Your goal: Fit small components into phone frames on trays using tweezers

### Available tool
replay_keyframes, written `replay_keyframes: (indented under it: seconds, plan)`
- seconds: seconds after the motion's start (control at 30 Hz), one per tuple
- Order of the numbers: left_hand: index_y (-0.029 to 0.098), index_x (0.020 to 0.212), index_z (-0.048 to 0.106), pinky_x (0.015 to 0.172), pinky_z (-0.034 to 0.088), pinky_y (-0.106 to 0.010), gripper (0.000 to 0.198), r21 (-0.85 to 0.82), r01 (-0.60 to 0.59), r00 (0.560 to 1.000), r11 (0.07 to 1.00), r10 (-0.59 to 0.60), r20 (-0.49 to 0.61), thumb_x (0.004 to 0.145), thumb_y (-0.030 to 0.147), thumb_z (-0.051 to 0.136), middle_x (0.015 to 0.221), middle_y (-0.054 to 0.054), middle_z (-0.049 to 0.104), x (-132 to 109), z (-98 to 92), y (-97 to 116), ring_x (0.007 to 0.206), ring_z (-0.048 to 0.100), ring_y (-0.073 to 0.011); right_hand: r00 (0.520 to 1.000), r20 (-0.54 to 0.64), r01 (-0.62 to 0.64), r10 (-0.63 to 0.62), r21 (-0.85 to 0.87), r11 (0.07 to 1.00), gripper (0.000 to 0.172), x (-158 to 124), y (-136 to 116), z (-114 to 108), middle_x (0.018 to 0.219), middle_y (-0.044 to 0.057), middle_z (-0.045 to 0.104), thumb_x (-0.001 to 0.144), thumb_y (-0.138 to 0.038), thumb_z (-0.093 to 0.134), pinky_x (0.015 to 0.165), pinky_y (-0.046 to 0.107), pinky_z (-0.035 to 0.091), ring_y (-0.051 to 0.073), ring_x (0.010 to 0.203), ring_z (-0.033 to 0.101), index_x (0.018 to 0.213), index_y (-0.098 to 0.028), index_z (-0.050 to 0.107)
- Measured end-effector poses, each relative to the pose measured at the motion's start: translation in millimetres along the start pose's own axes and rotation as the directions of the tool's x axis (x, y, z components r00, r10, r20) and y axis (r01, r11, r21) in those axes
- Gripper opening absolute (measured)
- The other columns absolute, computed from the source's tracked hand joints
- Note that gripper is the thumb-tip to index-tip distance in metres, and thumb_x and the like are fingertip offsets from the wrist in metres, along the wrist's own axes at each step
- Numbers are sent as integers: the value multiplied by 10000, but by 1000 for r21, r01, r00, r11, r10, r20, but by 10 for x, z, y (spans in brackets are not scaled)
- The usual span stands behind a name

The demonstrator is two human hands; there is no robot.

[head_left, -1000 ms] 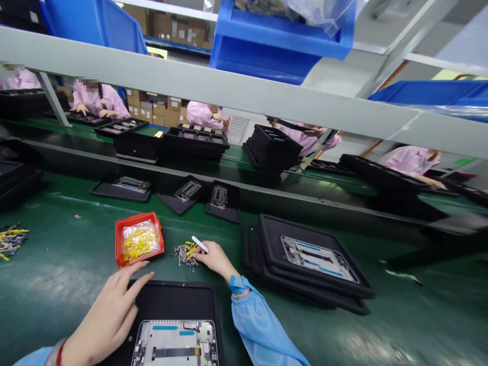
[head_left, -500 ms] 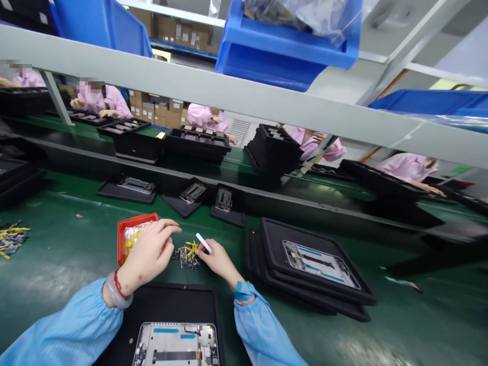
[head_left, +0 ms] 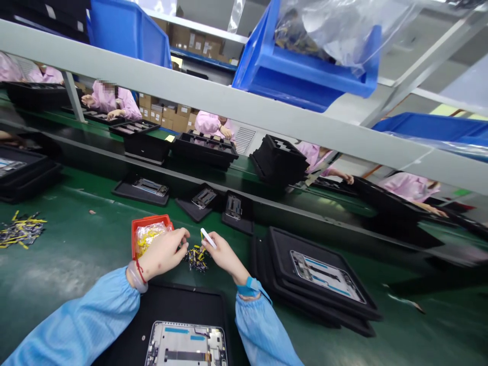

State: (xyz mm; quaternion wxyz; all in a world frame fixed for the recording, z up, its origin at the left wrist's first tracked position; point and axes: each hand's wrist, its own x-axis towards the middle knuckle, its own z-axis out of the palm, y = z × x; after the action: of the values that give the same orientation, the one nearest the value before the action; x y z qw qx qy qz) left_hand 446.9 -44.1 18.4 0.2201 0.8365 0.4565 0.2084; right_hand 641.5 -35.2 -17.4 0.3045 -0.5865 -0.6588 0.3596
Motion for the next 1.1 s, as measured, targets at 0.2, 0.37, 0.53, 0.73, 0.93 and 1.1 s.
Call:
replay_keyframes:
  seconds: [0.2, 0.37, 0.53, 0.73, 0.93, 1.1]
  plan:
    - [162, 989, 534, 695, 479, -295, 190, 27, 37, 999, 999, -38, 30, 830, 121, 437, 858, -47, 686, 28, -5, -67, 723, 655, -181, 1000, 18, 10, -10, -4, 1000, 147, 34, 51, 128, 667, -8, 623, 811, -127, 482, 649, 289, 425, 184, 660, 578, 724, -234, 432]
    - [163, 977, 554, 684, 473, -294, 175, 34, 48, 998, 998, -49, 41, 836, 135, 454, 803, -40, 687, 41, 10, -109, 732, 656, -196, 999, 14, 43, -44, 31, 999, 87, -1, 65, 61, 800, 30, 678, 809, -179, 506, 702, 311, 445, 203, 768, 615, 754, -229, 461]
    - [183, 944, 572, 682, 470, -291, 161, 19, 28, 1000, 999, -28, 11, 847, 163, 446, 856, -40, 686, 20, 31, -65, 694, 643, -181, 995, -9, 104, -104, 88, 991, 82, -55, -11, -1, 748, 4, 651, 808, -233, 493, 694, 303, 459, 183, 721, 606, 736, -232, 453]
    - [191, 955, 577, 700, 480, -285, 173, -4, -7, 998, 1000, 7, -59, 861, 184, 432, 864, -31, 672, -2, -9, 9, 744, 638, -178, 988, -48, 157, -150, 221, 962, 191, -65, -204, 51, 724, 10, 669, 754, -333, 573, 622, 287, 461, 176, 659, 608, 893, -206, 545]
    - [186, 900, 568, 685, 483, -294, 99, 101, -69, 985, 993, 83, -150, 863, 191, 477, 842, -35, 667, -38, -52, 38, 760, 641, -195, 982, -101, 178, -163, 168, 970, 213, -137, -387, 77, 700, 37, 683, 739, -352, 589, 484, 245, 381, 123, 494, 495, 779, -160, 670]
    - [174, 930, 536, 670, 494, -310, 86, 294, -107, 933, 950, 198, -301, 863, 169, 483, 834, -49, 657, -146, -40, 113, 759, 649, -216, 952, -167, 266, -256, 38, 963, 193, -286, -549, 81, 665, 14, 663, 800, -320, 548, 511, 223, 407, 137, 548, 555, 767, -170, 665]
